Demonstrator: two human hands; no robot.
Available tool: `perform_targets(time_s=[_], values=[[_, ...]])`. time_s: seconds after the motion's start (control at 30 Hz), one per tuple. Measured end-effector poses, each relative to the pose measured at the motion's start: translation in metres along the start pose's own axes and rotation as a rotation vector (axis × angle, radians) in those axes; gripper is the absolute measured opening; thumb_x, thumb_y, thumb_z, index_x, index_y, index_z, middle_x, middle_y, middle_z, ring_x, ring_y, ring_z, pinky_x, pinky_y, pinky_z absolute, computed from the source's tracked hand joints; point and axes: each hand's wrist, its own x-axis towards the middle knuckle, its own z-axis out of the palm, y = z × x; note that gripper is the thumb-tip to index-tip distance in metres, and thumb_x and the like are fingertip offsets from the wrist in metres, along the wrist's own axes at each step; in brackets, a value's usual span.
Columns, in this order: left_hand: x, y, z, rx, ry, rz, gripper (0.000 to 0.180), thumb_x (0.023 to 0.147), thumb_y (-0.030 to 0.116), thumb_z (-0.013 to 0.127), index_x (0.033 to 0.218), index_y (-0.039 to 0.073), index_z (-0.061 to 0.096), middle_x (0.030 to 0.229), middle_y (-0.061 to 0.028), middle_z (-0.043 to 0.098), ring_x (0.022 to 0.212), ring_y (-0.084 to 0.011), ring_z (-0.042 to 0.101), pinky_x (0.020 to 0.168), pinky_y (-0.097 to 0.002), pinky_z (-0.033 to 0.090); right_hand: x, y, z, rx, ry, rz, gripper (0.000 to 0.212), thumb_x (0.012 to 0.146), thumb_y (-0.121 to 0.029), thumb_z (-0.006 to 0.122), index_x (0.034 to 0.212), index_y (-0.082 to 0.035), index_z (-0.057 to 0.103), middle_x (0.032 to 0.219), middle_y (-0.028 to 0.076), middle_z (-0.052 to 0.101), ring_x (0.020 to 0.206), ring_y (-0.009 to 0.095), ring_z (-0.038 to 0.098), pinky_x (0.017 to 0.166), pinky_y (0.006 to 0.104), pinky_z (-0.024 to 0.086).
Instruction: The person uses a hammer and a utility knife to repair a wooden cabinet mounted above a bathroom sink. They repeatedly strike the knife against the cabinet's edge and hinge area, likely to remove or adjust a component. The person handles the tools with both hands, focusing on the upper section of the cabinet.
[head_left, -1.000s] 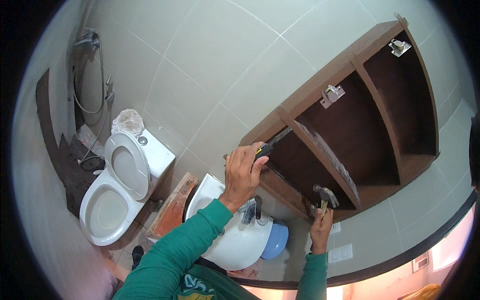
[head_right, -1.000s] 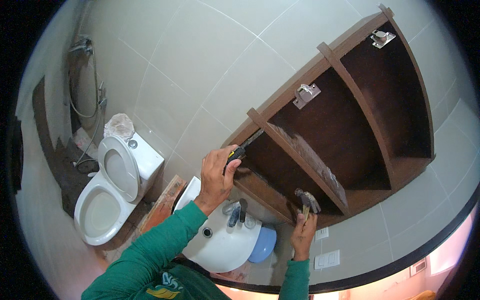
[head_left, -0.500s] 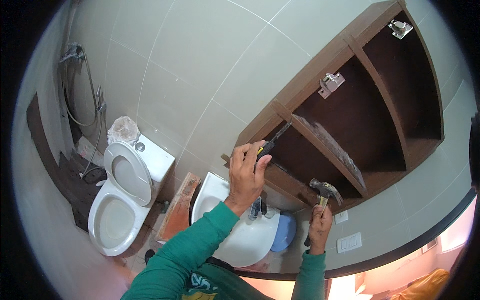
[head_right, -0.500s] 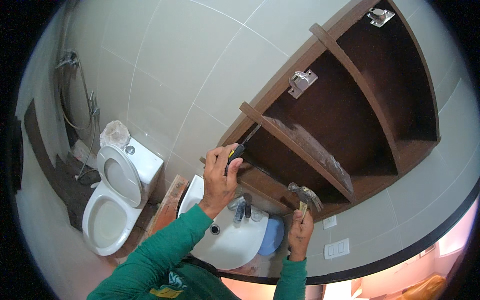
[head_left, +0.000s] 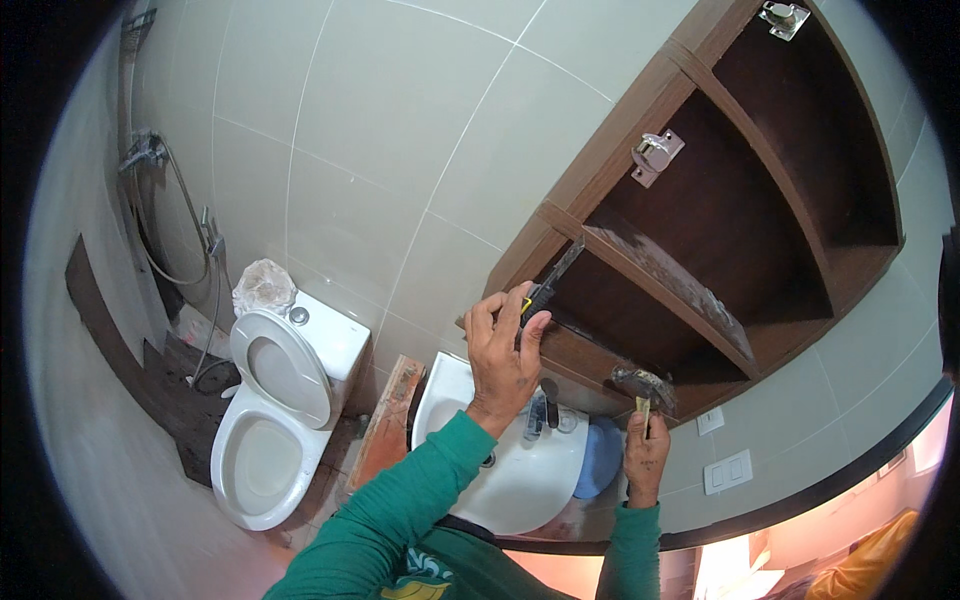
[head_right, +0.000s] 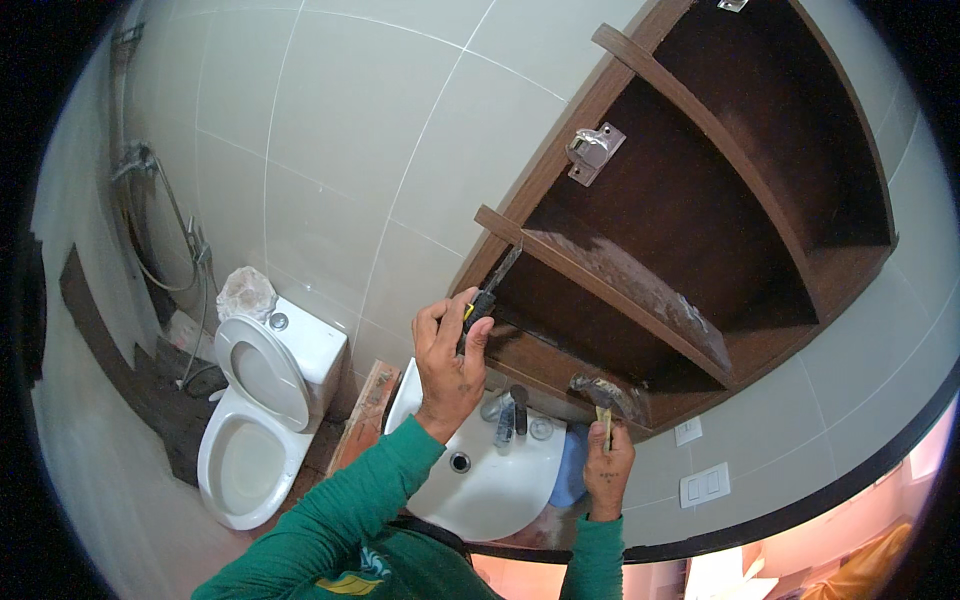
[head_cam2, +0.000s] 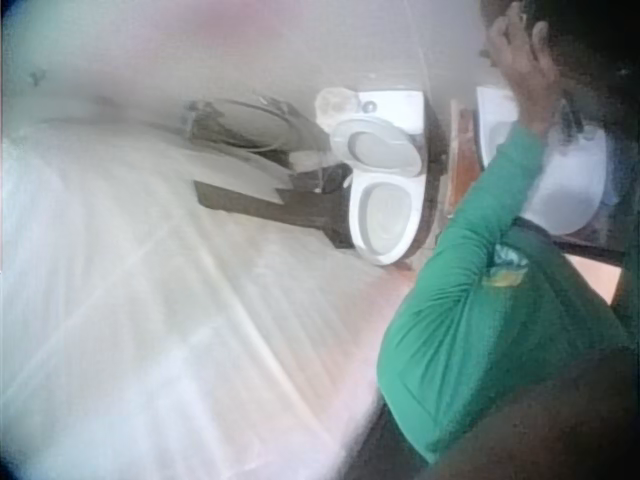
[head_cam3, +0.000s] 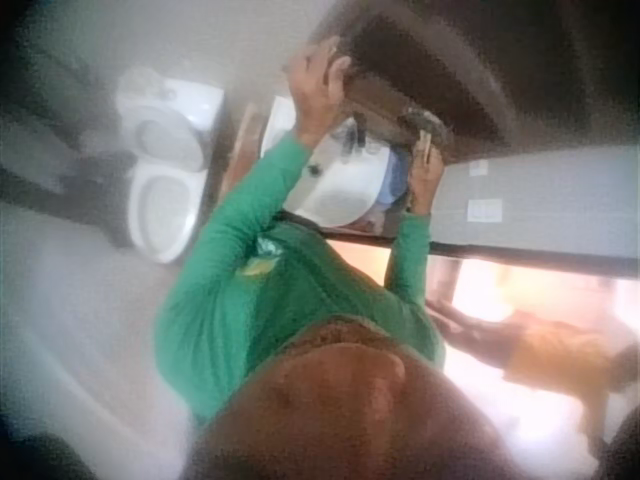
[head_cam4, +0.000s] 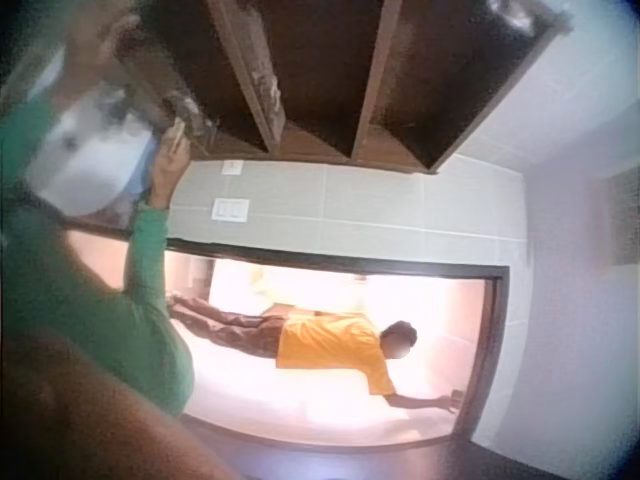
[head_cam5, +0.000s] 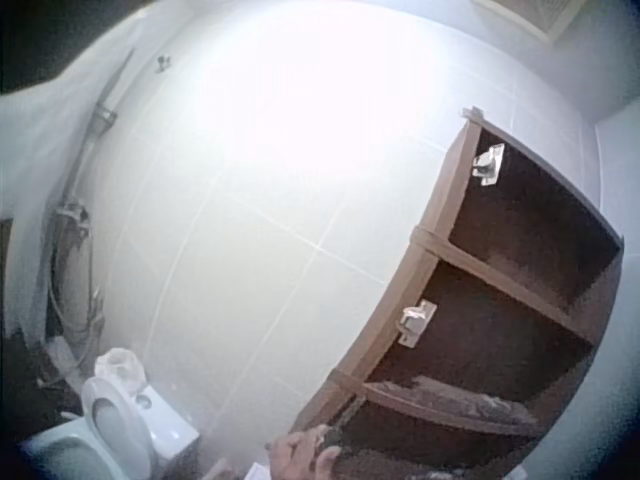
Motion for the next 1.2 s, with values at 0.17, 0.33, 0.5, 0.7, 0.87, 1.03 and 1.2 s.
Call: perform_targets(time_s=[0.17,0.33,0.5,0.7,0.87,1.03,1.2], values=[[-0.002,0.002,0.002,-0.030,0.031,-0.031,0.043,0.100,0.022,0.079,0.138,0.003,0.071,0.114,-0.0154,0.063,0.108,-0.0309,0.058,0.096,-0.0424,0.048,-0.003,-0.008,0.006,-0.014,0.006,-0.062,0.049,0.108,-0.047,0.067,0.102,0.001,0.066,0.088,0.009,0.064,0.084,0.018,0.056,0.077,0.0374,0.050],[-0.002,0.007,0.004,-0.063,0.049,-0.042,0.043,0.098,0.020,0.081,0.136,0.003,0.073,0.113,-0.0157,0.063,0.107,-0.0306,0.059,0.094,-0.0419,0.049,-0.005,-0.005,0.011,-0.019,0.020,-0.065,0.046,0.106,-0.044,0.070,0.102,0.001,0.066,0.089,0.010,0.065,0.086,0.018,0.057,0.078,0.0372,0.050],[-0.004,0.004,0.006,-0.083,0.059,-0.057,0.045,0.097,0.020,0.082,0.138,0.003,0.072,0.114,-0.0154,0.063,0.108,-0.0294,0.060,0.094,-0.0404,0.051,0.003,0.002,0.014,-0.026,0.004,-0.002,0.036,0.103,-0.033,0.075,0.099,0.002,0.065,0.090,0.012,0.067,0.086,0.018,0.058,0.078,0.0371,0.050],[-0.002,0.002,0.007,-0.074,0.077,-0.050,0.046,0.096,0.021,0.083,0.138,0.004,0.073,0.115,-0.0145,0.063,0.108,-0.0286,0.059,0.094,-0.0394,0.051,0.015,0.028,0.013,-0.072,0.029,-0.071,0.031,0.099,-0.025,0.079,0.099,0.002,0.065,0.087,0.015,0.068,0.081,0.023,0.061,0.077,0.0394,0.052],[-0.001,0.003,0.009,-0.052,0.082,-0.050,0.046,0.096,0.022,0.084,0.138,0.005,0.074,0.114,-0.0140,0.063,0.108,-0.0281,0.058,0.092,-0.0389,0.051,0.015,0.038,0.020,-0.095,0.042,-0.085,0.030,0.099,-0.023,0.079,0.100,0.003,0.066,0.086,0.016,0.067,0.080,0.024,0.061,0.078,0.0406,0.052],[-0.001,0.004,0.010,-0.045,0.090,-0.051,0.047,0.096,0.023,0.084,0.139,0.006,0.074,0.113,-0.0140,0.063,0.108,-0.0284,0.057,0.091,-0.0397,0.050,0.013,0.037,0.022,-0.104,0.036,-0.088,0.030,0.099,-0.022,0.079,0.100,0.004,0.065,0.084,0.015,0.065,0.080,0.023,0.059,0.076,0.0403,0.052],[-0.001,0.006,0.009,-0.046,0.081,-0.060,0.046,0.096,0.023,0.083,0.138,0.006,0.074,0.113,-0.0142,0.063,0.108,-0.0287,0.057,0.092,-0.0400,0.050,0.014,0.046,0.020,-0.073,0.031,-0.038,0.030,0.099,-0.023,0.079,0.097,0.003,0.064,0.082,0.014,0.063,0.078,0.022,0.058,0.075,0.0397,0.051]])
